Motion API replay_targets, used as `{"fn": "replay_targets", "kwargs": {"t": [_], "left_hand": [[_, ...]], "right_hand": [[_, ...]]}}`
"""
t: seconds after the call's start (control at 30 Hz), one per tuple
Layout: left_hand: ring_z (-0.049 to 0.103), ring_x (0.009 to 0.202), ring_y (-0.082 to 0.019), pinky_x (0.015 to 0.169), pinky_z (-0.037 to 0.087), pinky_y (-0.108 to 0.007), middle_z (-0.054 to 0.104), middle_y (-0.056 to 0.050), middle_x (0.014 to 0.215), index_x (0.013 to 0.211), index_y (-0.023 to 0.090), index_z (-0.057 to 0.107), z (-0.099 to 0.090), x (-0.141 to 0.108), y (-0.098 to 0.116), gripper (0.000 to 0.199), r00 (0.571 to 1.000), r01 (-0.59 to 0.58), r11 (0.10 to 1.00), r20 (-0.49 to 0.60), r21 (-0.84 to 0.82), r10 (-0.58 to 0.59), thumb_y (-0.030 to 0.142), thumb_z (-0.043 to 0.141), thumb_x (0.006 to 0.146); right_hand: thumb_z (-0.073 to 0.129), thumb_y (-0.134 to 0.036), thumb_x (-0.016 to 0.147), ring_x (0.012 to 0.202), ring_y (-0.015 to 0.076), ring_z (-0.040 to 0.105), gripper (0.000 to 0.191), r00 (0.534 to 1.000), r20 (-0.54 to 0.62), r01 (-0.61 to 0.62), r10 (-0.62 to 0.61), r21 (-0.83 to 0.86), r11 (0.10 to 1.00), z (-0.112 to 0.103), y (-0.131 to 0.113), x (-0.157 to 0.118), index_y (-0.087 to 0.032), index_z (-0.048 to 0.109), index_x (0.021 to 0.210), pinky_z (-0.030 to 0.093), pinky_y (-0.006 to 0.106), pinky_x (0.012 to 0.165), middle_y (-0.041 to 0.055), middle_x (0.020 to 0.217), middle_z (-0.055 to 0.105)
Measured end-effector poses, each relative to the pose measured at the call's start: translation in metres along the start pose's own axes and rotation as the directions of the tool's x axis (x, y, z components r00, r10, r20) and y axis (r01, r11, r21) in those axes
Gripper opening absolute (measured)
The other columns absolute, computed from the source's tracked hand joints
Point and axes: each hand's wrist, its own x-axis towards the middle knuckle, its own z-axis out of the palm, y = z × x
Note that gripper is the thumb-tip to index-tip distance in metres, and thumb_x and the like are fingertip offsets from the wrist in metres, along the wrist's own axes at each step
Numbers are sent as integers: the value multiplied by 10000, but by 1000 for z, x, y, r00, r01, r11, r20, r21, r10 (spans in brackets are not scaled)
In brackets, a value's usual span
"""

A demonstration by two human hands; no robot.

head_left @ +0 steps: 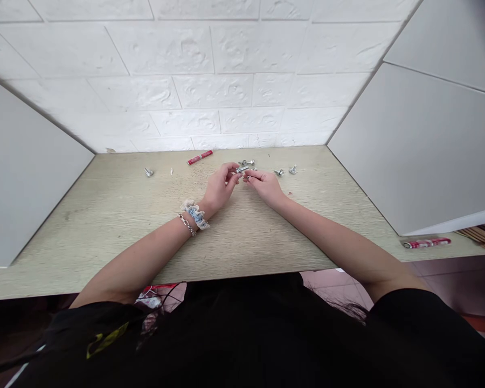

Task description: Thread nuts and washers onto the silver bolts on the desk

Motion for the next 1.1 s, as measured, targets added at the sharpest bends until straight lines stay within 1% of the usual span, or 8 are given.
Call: {"fn": "replay_targets", "kwargs": {"t": [0.2, 0.3, 0.43, 0.6, 0.67, 0.77, 0.87, 1.1], "left_hand": [[631, 761, -94, 732, 501, -230, 674, -17, 938, 1114, 191, 547, -2, 0, 2, 209, 999, -33, 997, 17, 72, 32, 237, 551, 910], [620, 740, -91, 731, 495, -226, 670, -7, 920, 1103, 197, 551, -3, 0, 4, 202, 998, -45, 994, 36, 102, 41, 237, 559, 905], [622, 746, -96, 740, 496, -228, 667, -8, 911, 1096, 198, 551, -4, 0, 6, 194, 997, -40, 993, 69, 114, 32, 237, 555, 906], [614, 747, -102, 751, 496, -239, 667, -8, 906, 1098, 206, 563, -4, 1, 3, 197, 995, -60, 986, 83, 158, 47, 253, 556, 907], [608, 747, -105, 756, 493, -242, 668, -6, 890, 1099, 206, 571, -4, 1, 1, 203, 993, -82, 982, 94, 173, 67, 262, 561, 905], [608, 755, -105, 761, 491, -238, 668, -7, 890, 1093, 202, 579, -3, 1, 1, 198, 991, -103, 980, 105, 172, 86, 264, 562, 906], [612, 754, -103, 769, 494, -238, 672, -13, 915, 1095, 198, 580, -3, 1, 3, 199, 990, -106, 980, 113, 167, 88, 262, 563, 907], [617, 761, -105, 775, 498, -240, 678, -11, 918, 1092, 203, 585, -3, 0, 5, 193, 989, -103, 977, 124, 185, 81, 259, 569, 908]], "right_hand": [[628, -166, 761, 990, 188, 680, 182, 1000, 14, 13, -14, 35, 999, 1, -3, -5, -180, 734, 908, 495, 388, 1021, 15, 973, 729], [666, -255, 758, 1000, 194, 670, 200, 993, 10, 119, -119, 32, 992, 1, -3, -10, -188, 735, 933, 505, 383, 1001, 24, 995, 727], [668, -362, 780, 965, 192, 661, 249, 948, -73, 308, -311, -44, 950, -1, -2, -14, -214, 732, 970, 521, 377, 964, 30, 967, 719], [643, -427, 814, 907, 178, 653, 249, 901, -116, 408, -418, -100, 907, -1, -1, -17, -243, 723, 961, 543, 366, 921, 31, 960, 699], [651, -442, 808, 896, 175, 657, 249, 899, -115, 418, -423, -73, 906, -1, -2, -19, -244, 715, 945, 551, 366, 911, 31, 947, 693], [664, -471, 789, 869, 167, 668, 273, 924, -109, 367, -366, -13, 930, 1, -5, -20, -240, 698, 930, 563, 369, 899, 32, 950, 683], [673, -500, 771, 845, 163, 673, 309, 941, -113, 322, -320, -2, 947, 2, -7, -21, -233, 686, 926, 575, 368, 879, 32, 942, 677], [673, -496, 768, 922, 179, 668, 317, 941, -124, 316, -316, -24, 949, 2, -6, -19, -224, 697, 929, 561, 369, 925, 37, 951, 696]]}}
